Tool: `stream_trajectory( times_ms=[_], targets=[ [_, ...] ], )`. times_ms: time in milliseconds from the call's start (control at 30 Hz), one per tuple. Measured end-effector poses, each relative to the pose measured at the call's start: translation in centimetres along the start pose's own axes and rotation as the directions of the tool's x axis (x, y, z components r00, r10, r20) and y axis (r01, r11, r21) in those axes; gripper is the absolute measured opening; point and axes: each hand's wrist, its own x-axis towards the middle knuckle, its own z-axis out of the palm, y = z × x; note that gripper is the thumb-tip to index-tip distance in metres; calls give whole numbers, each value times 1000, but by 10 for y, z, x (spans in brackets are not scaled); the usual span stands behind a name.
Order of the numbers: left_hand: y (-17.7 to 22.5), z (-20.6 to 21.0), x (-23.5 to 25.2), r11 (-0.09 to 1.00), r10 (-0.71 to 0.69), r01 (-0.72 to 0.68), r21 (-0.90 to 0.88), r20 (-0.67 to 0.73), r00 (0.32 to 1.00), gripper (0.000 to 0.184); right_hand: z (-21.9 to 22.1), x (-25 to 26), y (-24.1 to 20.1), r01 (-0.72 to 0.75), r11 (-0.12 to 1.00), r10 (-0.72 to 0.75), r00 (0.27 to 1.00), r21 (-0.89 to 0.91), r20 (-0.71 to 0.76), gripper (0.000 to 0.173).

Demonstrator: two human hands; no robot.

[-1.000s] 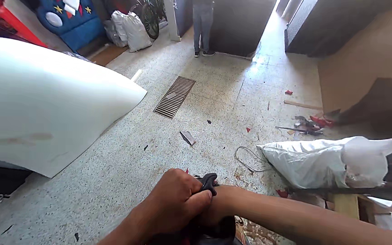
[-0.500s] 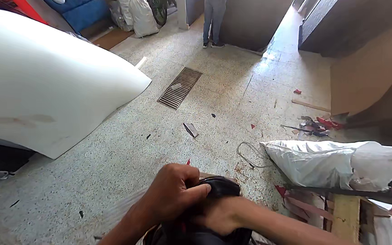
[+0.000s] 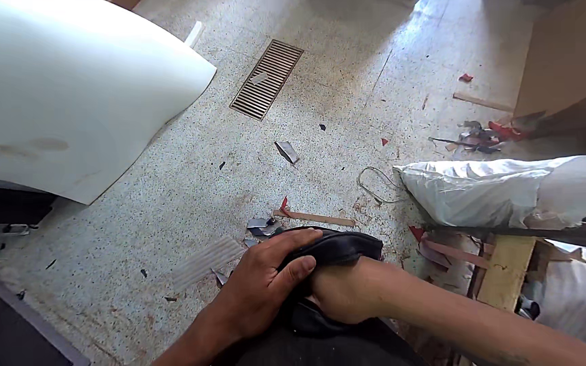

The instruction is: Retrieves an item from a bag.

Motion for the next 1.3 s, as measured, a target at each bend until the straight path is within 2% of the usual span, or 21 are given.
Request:
stream_trajectory(
  times_ms=[67, 133, 233, 367, 467, 600, 700, 767, 833, 933, 1033, 1167, 1233, 1300],
  targets=[
    [-5, 3, -1, 1000, -27, 28, 10, -37, 999, 47, 1, -4, -9, -76, 996, 75, 997, -46, -26, 21],
    [-8, 4, -4, 998, -62, 61, -3, -57, 996, 48, 3, -8, -10, -79, 994, 74, 994, -75, -77, 16],
    [-9, 6, -6, 993, -97, 91, -69, -86, 992, 44, 3, -13, 0, 33, 981, -54, 993, -191, -101, 11],
    [-8, 12, -6, 994, -111, 110, -16, -98, 989, 40, 9, -11, 8, 113, 924, -176, 974, -364, -145, 9],
    [-14, 12, -3, 994, -104, 106, 14, -122, 987, 38, 20, -4, 14, 84, 924, -177, 959, -372, -223, 8],
    [-18, 13, 2, 988, -98, 114, 103, -145, 985, 41, 29, 8, 21, 48, 914, -155, 959, -404, -236, 8],
    [-24, 10, 6, 984, -74, 99, 149, -163, 984, 41, 39, 18, 24, -1, 923, -143, 928, -385, -344, 9],
    [-29, 3, 6, 975, -42, 81, 206, -190, 981, 37, 39, 17, 27, -17, 946, -145, 871, -323, -470, 9],
    [-38, -8, 2, 969, -19, 78, 236, -244, 970, 31, 34, 3, 33, -14, 966, -157, 764, -259, -626, 15],
    [-43, -31, -7, 995, -73, 87, 43, -263, 962, 29, 19, -29, 39, 91, 972, -225, 640, -217, -735, 27],
    [-27, -36, -11, 993, 16, -40, -114, -207, 978, 32, 28, -36, 45, 246, 952, -295, 585, -180, -755, 27],
    [-16, -35, -12, 915, 104, -181, -361, -221, 970, 36, 38, -53, 60, 440, 896, -135, 391, 56, -910, 42],
    [-8, -32, -15, 891, 129, -202, -407, -198, 972, 36, 47, -61, 59, 502, 858, -55, 292, 104, -955, 44],
    [0, -31, -16, 881, 158, -223, -417, -186, 970, 36, 53, -67, 57, 528, 842, -11, 228, 115, -974, 44]
  ],
)
